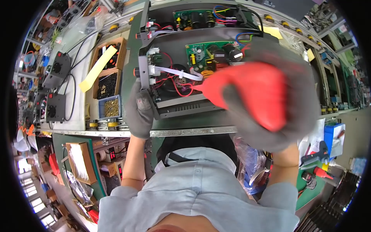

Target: The user is assembling and labeling industrial power inverters on a factory assembly line, involving internal wiring, securing the chassis with an electric screwdriver, applying hot glue to components, and attaching identification stickers.

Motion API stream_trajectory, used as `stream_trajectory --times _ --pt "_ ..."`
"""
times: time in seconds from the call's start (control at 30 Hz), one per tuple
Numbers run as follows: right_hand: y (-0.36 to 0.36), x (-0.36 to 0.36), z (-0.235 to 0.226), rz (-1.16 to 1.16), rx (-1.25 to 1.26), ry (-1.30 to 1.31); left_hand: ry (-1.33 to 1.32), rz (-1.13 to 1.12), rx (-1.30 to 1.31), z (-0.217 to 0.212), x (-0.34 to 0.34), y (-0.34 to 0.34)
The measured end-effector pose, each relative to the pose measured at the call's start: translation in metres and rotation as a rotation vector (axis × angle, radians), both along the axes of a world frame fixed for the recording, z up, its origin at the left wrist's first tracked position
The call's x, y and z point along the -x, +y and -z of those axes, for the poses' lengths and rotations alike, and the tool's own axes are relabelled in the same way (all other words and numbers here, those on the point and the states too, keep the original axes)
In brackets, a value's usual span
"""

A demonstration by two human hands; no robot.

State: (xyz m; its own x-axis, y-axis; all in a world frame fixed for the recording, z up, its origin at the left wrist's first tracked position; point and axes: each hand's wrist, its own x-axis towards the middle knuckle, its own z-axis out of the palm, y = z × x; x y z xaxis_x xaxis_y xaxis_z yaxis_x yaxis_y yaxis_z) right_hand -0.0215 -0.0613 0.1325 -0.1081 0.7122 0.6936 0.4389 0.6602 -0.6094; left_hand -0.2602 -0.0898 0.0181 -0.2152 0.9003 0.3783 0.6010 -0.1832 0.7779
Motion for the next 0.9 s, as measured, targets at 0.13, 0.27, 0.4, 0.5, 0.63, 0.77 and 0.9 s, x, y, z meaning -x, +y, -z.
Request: stream_trajectory --times 0.13,0.27,0.4,0.5,0.63,0.77,0.9 --pt "0.003 0.010 0.034 -0.382 -0.141 0.158 -0.087 0.043 -0.026 0.004 0.001 0.005" --pt "0.008 0.029 0.053 -0.171 -0.165 -0.131 -0.072 0.016 0.030 0.001 -0.004 0.008" --pt "0.015 0.036 0.043 -0.088 -0.334 -0.161 -0.073 -0.002 0.004 0.009 -0.005 0.012" --pt "0.017 0.028 0.039 -0.161 -0.266 -0.105 -0.057 0.017 0.000 0.006 -0.005 0.009" --pt "0.012 0.012 0.041 -0.233 -0.170 0.228 -0.038 -0.034 0.054 0.004 -0.007 0.008" --pt "0.011 0.013 0.029 -0.136 -0.340 -0.113 -0.098 0.026 0.011 0.003 -0.006 0.009" --pt "0.014 0.016 0.041 -0.135 -0.204 -0.031 -0.110 0.013 0.037 0.003 -0.008 0.008"
